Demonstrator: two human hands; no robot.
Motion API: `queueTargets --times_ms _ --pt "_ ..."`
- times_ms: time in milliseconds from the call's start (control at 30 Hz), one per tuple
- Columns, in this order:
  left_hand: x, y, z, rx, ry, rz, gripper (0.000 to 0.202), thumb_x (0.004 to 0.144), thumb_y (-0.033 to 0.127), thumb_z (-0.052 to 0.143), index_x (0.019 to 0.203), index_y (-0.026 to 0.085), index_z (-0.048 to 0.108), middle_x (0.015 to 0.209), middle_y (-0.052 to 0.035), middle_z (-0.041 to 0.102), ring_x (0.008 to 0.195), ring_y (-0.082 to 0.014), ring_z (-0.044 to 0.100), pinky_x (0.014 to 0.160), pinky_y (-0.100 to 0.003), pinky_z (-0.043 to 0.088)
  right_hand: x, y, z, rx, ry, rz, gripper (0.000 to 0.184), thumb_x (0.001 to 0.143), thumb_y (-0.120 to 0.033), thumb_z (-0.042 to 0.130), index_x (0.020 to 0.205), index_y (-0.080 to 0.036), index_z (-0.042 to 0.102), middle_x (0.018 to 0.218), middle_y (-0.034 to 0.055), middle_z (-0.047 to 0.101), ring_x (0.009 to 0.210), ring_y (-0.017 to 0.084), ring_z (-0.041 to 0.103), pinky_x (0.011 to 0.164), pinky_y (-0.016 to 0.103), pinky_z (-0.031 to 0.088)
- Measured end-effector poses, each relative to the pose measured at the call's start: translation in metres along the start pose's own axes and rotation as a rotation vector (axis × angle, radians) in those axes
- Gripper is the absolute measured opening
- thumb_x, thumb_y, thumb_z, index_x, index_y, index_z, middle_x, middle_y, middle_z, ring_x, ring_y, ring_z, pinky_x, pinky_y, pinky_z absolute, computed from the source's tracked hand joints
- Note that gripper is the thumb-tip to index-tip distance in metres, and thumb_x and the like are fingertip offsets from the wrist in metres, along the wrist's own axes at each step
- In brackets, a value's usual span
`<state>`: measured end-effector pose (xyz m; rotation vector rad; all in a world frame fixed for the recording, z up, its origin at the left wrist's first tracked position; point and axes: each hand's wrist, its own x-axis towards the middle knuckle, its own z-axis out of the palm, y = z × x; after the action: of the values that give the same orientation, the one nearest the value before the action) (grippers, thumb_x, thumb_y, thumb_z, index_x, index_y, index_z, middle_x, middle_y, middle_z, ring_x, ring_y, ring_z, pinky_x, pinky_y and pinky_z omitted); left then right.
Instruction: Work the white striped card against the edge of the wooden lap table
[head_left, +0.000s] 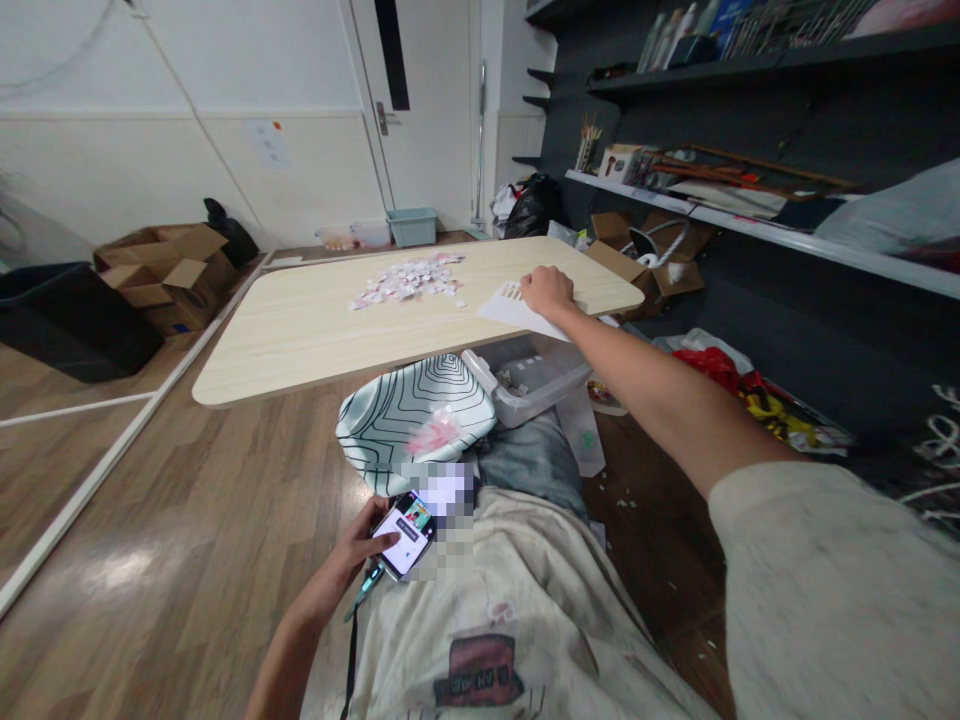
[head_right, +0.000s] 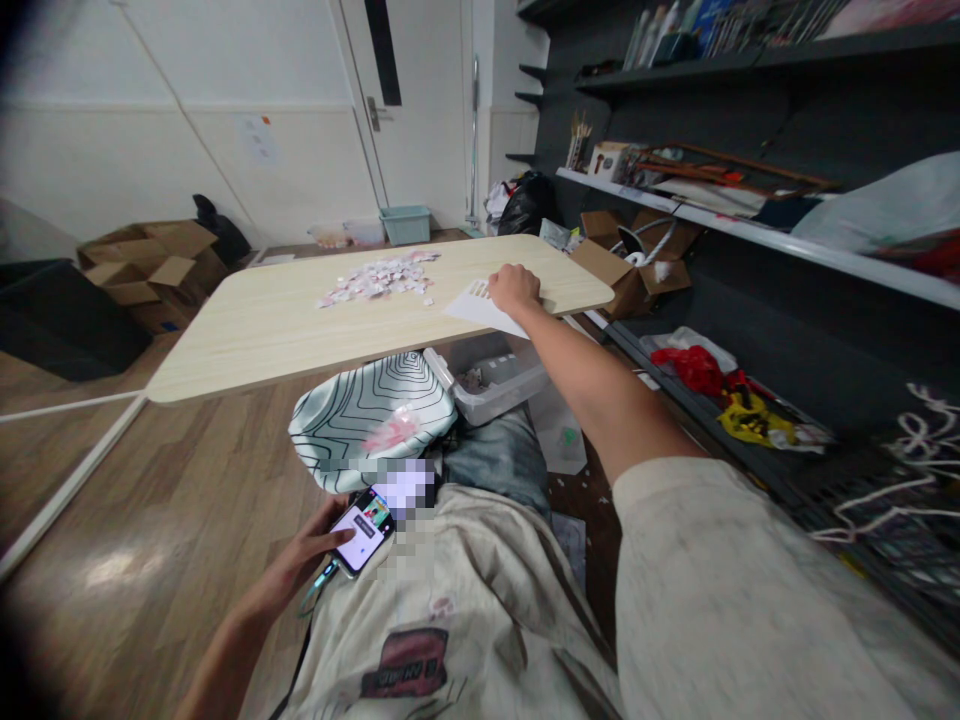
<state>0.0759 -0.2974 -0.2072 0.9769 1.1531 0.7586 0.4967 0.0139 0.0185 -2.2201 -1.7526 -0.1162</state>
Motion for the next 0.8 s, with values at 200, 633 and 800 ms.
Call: queueTargets --times_ms 200,633,800 --pt "0.008 0.000 0.003 0.090 0.034 -0.014 0.065 0.063 0.055 0.114 0.103 0.028 0.071 0.103 -0.0049 0.079 0.102 -0.0337 0.072 0.096 -0.045 0.058 0.001 0.001 0.001 0.003 0.004 -0.004 0.058 0.130 -0.033 0.049 0.161 -0.005 0.090 0.154 0.0348 0.089 0.155 0.044 0.084 0.130 0.050 0.064" --pt "0.014 0.011 0.023 0.099 0.169 0.002 0.072 0.059 0.061 0.114 0.111 0.030 0.075 0.109 -0.0075 0.081 0.122 -0.0436 0.075 0.106 -0.051 0.060 0.002 0.001 0.003 0.001 0.003 -0.007 0.060 0.130 -0.034 0.046 0.162 -0.007 0.090 0.158 0.0349 0.088 0.157 0.046 0.082 0.131 0.053 0.064" --pt "0.007 0.014 0.022 0.058 0.131 -0.007 0.074 0.066 0.069 0.115 0.116 0.030 0.078 0.112 -0.0086 0.082 0.127 -0.0440 0.075 0.109 -0.050 0.059 0.002 0.002 0.003 -0.002 0.005 -0.009 0.060 0.132 -0.039 0.048 0.162 -0.007 0.090 0.158 0.0347 0.088 0.156 0.046 0.083 0.131 0.052 0.064"
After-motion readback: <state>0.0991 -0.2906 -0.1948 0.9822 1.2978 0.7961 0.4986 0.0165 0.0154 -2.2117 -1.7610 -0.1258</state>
